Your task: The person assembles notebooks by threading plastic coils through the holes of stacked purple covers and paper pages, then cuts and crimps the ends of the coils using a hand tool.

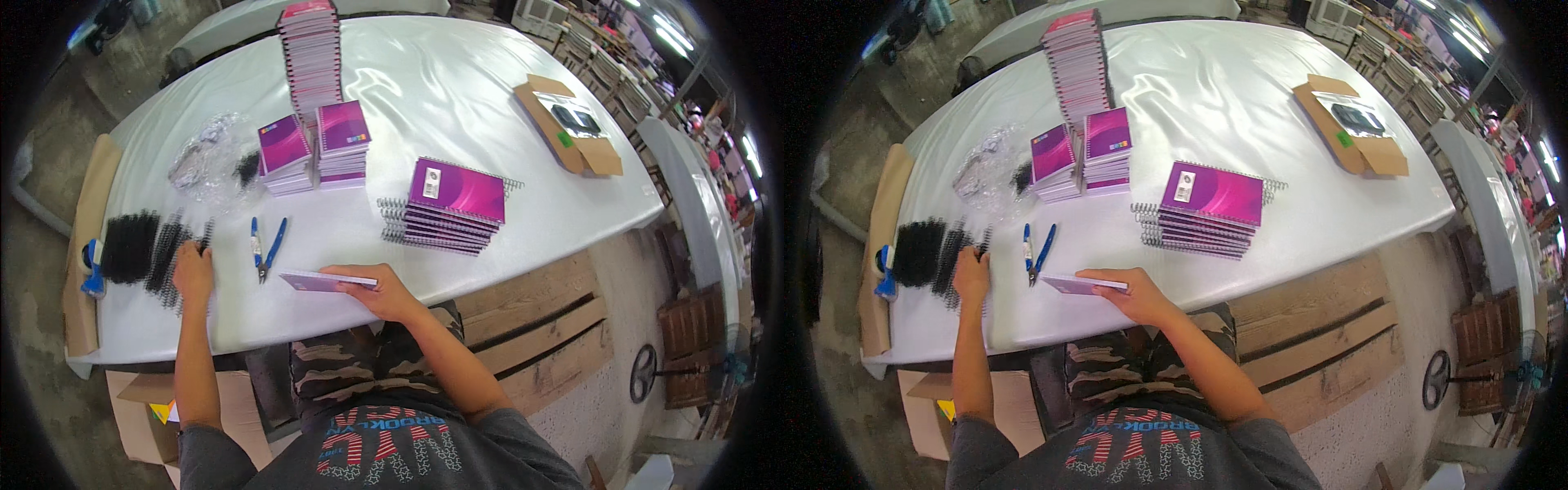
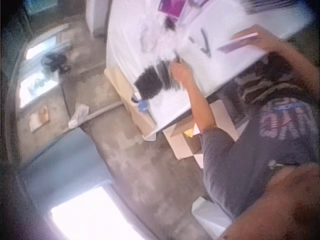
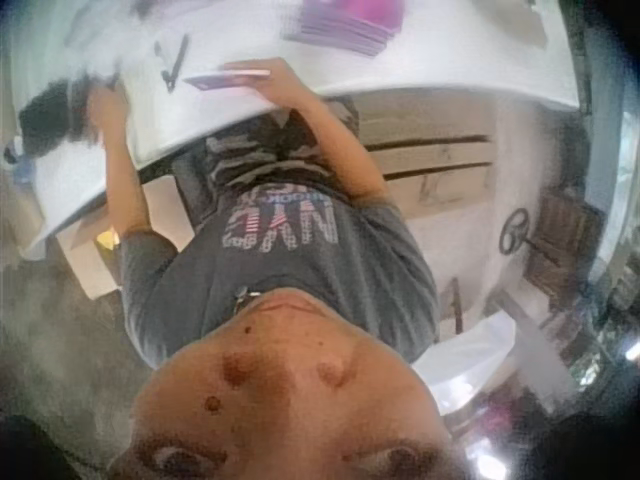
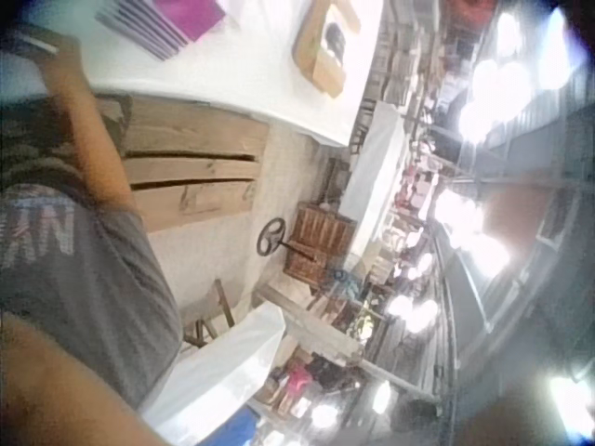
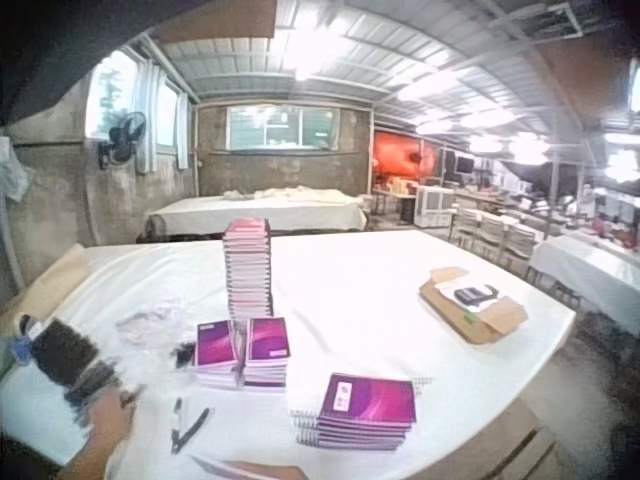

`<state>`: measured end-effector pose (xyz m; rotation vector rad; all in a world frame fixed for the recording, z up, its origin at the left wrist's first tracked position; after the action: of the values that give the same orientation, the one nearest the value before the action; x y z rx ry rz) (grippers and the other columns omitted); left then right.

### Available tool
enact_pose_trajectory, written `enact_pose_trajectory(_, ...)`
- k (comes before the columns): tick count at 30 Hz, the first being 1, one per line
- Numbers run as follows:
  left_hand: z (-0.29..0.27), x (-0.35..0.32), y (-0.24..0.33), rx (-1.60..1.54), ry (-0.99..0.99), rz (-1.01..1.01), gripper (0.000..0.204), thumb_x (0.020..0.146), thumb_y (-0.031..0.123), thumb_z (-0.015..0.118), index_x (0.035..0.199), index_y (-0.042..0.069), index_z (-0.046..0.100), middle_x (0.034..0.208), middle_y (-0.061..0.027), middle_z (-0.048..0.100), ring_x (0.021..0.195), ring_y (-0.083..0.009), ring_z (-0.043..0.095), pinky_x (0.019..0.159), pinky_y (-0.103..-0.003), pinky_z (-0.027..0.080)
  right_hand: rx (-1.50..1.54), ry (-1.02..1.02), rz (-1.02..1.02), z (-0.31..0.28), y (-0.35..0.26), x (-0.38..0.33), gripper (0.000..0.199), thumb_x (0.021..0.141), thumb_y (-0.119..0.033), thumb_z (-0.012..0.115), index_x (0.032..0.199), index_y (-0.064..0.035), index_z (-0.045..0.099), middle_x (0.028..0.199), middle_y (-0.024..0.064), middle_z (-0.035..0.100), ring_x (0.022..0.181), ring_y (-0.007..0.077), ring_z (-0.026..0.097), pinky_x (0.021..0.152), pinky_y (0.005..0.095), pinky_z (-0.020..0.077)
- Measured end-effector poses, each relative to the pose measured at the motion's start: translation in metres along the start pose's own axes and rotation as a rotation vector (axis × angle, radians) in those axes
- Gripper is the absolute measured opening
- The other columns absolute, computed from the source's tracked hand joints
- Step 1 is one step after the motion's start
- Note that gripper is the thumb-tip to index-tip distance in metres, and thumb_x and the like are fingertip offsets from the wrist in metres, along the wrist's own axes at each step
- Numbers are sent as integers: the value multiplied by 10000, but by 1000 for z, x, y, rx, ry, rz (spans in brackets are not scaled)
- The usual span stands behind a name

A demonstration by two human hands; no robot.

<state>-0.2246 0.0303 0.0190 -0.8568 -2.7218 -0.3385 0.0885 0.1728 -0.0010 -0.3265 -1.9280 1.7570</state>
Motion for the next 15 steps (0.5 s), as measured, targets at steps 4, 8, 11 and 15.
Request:
enact_pose_trajectory(4, -11, 2, 7, -195, -74, -50, 282, 801, 275, 639, 977, 72, 555, 849, -92, 605, 818, -270, 573, 719, -382, 445, 4, 5, -1, -3, 2, -1, 310, 858, -44, 579, 1160, -107, 607, 999, 82, 665, 853, 104, 560, 806, 248, 442)
enact_pose_trajectory(8, -13, 15, -21, -368, -100, -111, 241, 818, 215, 603, 997, 61, 555, 816, -89, 587, 786, -225, 562, 716, -359, 436, 32, -12, 27, 2, 1, 0, 301, 856, -57, 586, 1154, -89, 610, 1046, 78, 658, 902, 107, 564, 835, 247, 434)
enact_pose_trajectory(11, -13, 9, 4, -856, -169, 46, 204, 874, 213, 506, 975, 43, 554, 759, -18, 532, 633, -87, 450, 568, -237, 378, 24, -1, 36, 2, -2, 0, 301, 853, -63, 591, 1153, -71, 608, 1073, 76, 652, 924, 107, 562, 851, 248, 429)
enact_pose_trajectory(15, -22, -51, 87, -982, -679, 269, 296, 919, 323, 464, 994, 47, 539, 770, -12, 503, 628, -75, 416, 564, -219, 365, 21, 71, 86, -7, 5, -3, 298, 851, -61, 598, 1148, -43, 607, 1051, 67, 652, 914, 103, 559, 842, 242, 435)
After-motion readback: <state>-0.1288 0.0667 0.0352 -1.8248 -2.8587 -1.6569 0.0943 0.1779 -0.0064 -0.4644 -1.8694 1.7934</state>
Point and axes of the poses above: each hand's wrist, its own x-axis towards the middle knuckle, its own z-axis out of the palm, y = z × x, the point moved 8 cm from there along x, towards the middle knuckle
